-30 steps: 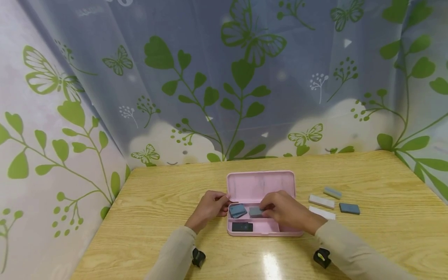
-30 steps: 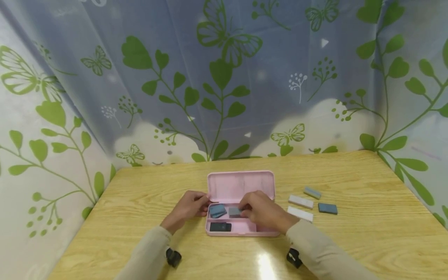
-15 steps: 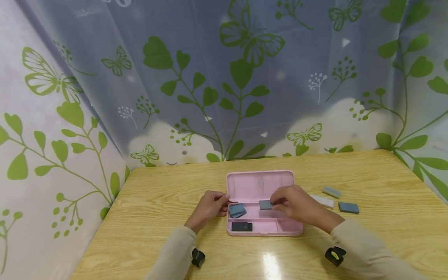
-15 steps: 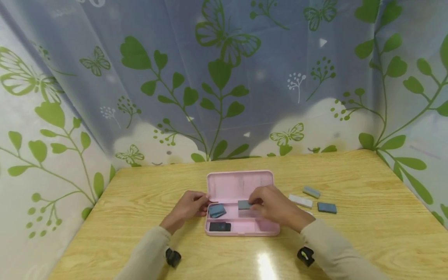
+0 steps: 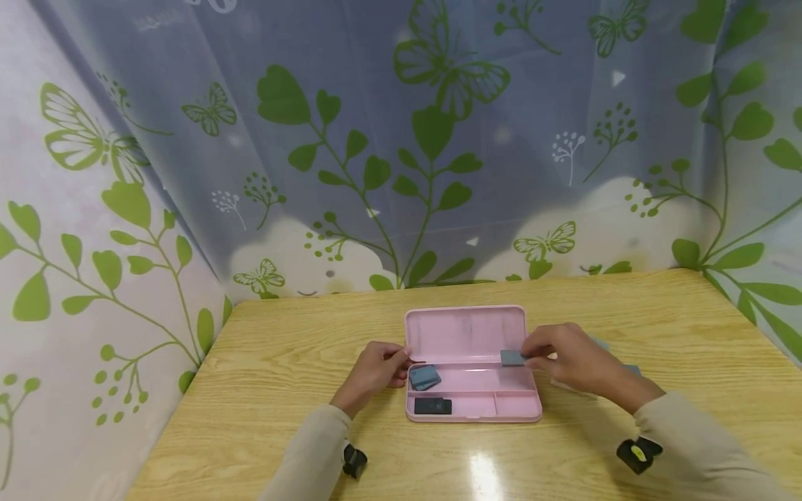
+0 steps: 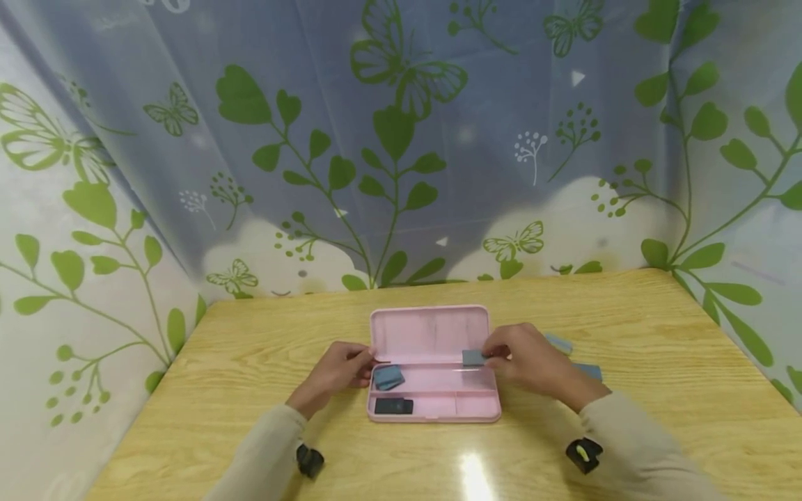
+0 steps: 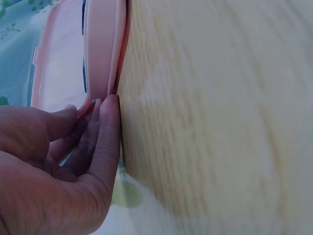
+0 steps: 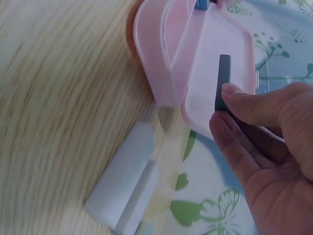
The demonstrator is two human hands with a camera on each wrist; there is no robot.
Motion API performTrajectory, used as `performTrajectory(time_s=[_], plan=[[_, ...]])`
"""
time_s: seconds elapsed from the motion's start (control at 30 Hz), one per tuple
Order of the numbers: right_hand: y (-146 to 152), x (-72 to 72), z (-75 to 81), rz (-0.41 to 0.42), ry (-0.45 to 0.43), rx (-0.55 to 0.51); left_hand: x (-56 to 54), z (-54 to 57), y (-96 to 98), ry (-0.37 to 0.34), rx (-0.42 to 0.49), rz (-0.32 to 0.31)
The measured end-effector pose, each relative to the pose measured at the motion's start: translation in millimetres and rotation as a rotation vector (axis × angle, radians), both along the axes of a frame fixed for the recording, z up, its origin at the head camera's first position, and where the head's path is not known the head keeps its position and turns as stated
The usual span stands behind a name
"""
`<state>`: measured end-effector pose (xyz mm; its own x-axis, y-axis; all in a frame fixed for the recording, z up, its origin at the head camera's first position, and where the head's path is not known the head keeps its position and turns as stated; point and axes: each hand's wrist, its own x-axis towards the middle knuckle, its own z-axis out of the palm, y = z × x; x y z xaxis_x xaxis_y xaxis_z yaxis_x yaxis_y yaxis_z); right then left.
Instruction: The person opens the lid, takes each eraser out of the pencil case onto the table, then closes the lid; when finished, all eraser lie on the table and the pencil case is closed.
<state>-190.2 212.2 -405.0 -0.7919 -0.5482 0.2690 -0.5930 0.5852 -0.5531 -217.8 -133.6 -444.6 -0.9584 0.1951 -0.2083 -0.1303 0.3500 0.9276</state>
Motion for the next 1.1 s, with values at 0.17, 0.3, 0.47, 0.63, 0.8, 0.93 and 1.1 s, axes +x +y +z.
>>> performTrajectory(time_s=[0.17, 0.3, 0.47, 0.63, 0.8, 0.93, 1.1], plan=[[14, -1.0, 1.7, -0.007, 0.020, 0.008, 0.6, 0.1, 0.0, 0.007, -0.002, -0.002], [24, -1.8, 3.3, -0.030, 0.013, 0.025, 1.0, 0.0, -0.2, 0.009, -0.006, -0.004], [34, -4.5, 2.8, -0.074, 0.017, 0.079, 1.2, -0.2, -0.5, 0.009, -0.005, -0.001], [41, -9.0, 0.6, -0.111, -0.013, 0.114, 1.3, 0.3, -0.2, 0.009, -0.001, 0.000], [48, -15.8, -2.3, -0.143, -0.051, 0.131, 1.5, 0.8, 0.0, 0.003, -0.006, 0.001], [51, -22.3, -5.9, -0.177, -0.062, 0.147, 1.3, 0.6, 0.2, 0.004, -0.006, -0.001], [50, -29.4, -10.5, -0.213, -0.049, 0.157, 0.9, 0.8, 0.1, 0.005, -0.002, -0.003]])
